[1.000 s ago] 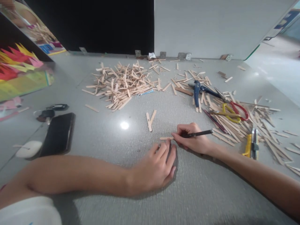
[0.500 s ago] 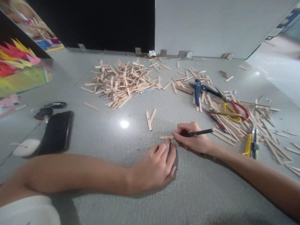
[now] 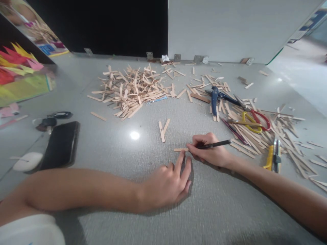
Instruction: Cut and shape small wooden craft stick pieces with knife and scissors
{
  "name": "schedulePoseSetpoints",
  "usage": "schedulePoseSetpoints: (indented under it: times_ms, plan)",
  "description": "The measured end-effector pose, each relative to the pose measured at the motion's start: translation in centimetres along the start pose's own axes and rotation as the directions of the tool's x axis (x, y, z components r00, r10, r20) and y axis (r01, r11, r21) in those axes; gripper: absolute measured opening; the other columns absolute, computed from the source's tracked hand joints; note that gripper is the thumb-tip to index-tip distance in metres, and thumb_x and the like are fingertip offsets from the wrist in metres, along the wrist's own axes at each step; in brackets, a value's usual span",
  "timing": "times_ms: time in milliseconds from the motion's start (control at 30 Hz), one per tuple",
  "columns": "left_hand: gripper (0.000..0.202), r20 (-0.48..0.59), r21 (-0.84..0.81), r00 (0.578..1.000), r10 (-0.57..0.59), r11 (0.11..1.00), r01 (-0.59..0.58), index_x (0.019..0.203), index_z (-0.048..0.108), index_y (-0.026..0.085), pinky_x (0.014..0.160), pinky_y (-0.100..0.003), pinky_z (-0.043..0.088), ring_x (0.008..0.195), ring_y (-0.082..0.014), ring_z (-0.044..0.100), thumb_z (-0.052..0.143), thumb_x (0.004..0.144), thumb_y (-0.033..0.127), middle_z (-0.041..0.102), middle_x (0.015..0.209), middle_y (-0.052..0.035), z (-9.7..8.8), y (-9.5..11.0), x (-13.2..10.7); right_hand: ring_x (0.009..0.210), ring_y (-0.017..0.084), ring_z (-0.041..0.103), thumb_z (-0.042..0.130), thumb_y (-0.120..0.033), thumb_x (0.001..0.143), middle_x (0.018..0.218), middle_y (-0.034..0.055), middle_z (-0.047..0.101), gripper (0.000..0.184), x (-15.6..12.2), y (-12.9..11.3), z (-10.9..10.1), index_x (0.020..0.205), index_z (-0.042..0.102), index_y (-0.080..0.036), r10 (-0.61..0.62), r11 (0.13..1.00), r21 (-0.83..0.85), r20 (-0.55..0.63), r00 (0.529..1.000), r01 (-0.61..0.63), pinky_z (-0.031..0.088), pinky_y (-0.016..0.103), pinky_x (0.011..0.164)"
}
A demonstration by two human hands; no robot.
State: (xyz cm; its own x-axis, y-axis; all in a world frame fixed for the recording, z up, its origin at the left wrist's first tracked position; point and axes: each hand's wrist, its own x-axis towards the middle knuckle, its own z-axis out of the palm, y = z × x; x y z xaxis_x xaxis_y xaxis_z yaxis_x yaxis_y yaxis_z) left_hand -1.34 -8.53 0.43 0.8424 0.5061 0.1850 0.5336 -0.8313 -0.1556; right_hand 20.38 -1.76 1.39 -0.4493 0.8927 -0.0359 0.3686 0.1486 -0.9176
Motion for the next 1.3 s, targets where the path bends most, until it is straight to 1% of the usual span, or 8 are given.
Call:
schedulePoseSetpoints:
  times_ms: [233,400,633,867,1067,1300]
  plan:
    - [0.058,0.002,-0.009,1.000,0.008,1.000,-0.008,0.143,0.062,-0.006,0.044,-0.032,0.054,0.058,-0.0235,0.074,0.036,0.110,0.034,0.066,0.140,-0.0397,0.18,-0.04,0.03,0.039,0.009,0.043,0.071,-0.047,0.097,0.043,-0.0048,0.051,0.049,0.05,0.08,-0.01,0.060,0.048,-0.024,0.000,1.000,-0.001,-0.003,1.000,0.000,0.030,0.023,0.039]
    - [0.058,-0.008,-0.002,1.000,0.005,1.000,-0.005,0.141,0.064,-0.006,0.044,-0.032,0.054,0.058,-0.0232,0.074,0.038,0.109,0.035,0.067,0.139,-0.0388,0.08,-0.05,0.11,0.038,0.009,0.046,0.071,-0.047,0.097,0.043,-0.0044,0.053,0.047,0.00,0.15,-0.03,0.061,0.051,-0.023,0.016,1.000,0.001,-0.016,1.000,-0.016,0.033,0.023,0.040]
    - [0.060,0.016,-0.044,1.000,0.007,0.999,-0.007,0.147,0.059,-0.006,0.046,-0.031,0.053,0.060,-0.0220,0.074,0.040,0.111,0.038,0.064,0.143,-0.0407,0.15,-0.01,0.04,0.037,0.009,0.048,0.072,-0.050,0.097,0.044,-0.0048,0.054,0.049,-0.12,-0.05,-0.11,0.062,0.052,-0.023,0.037,0.999,0.027,-0.011,0.999,-0.037,0.035,0.023,0.040]
    - [0.059,0.009,-0.008,1.000,0.013,1.000,-0.013,0.143,0.063,-0.006,0.044,-0.031,0.052,0.057,-0.0225,0.073,0.035,0.110,0.034,0.068,0.138,-0.0385,-0.04,-0.07,0.12,0.038,0.009,0.047,0.071,-0.048,0.098,0.044,-0.0046,0.054,0.048,-0.13,0.25,-0.14,0.061,0.052,-0.023,0.018,1.000,0.020,-0.013,1.000,-0.018,0.035,0.023,0.040]
    - [0.058,-0.007,0.018,1.000,0.020,1.000,-0.020,0.138,0.067,-0.005,0.044,-0.030,0.053,0.055,-0.0217,0.074,0.039,0.109,0.036,0.068,0.138,-0.0377,-0.21,-0.09,0.15,0.037,0.009,0.048,0.069,-0.046,0.099,0.044,-0.0047,0.054,0.047,-0.18,0.22,-0.14,0.062,0.052,-0.023,0.006,1.000,0.029,-0.009,1.000,-0.006,0.035,0.023,0.040]
    - [0.056,-0.022,0.015,1.000,0.011,1.000,-0.011,0.137,0.068,-0.004,0.042,-0.030,0.053,0.054,-0.0215,0.073,0.037,0.108,0.033,0.071,0.135,-0.0360,-0.09,-0.14,0.22,0.037,0.009,0.048,0.073,-0.045,0.097,0.043,-0.0045,0.054,0.047,-0.10,0.20,-0.22,0.061,0.053,-0.023,0.034,0.999,0.013,-0.033,0.999,-0.033,0.036,0.022,0.040]
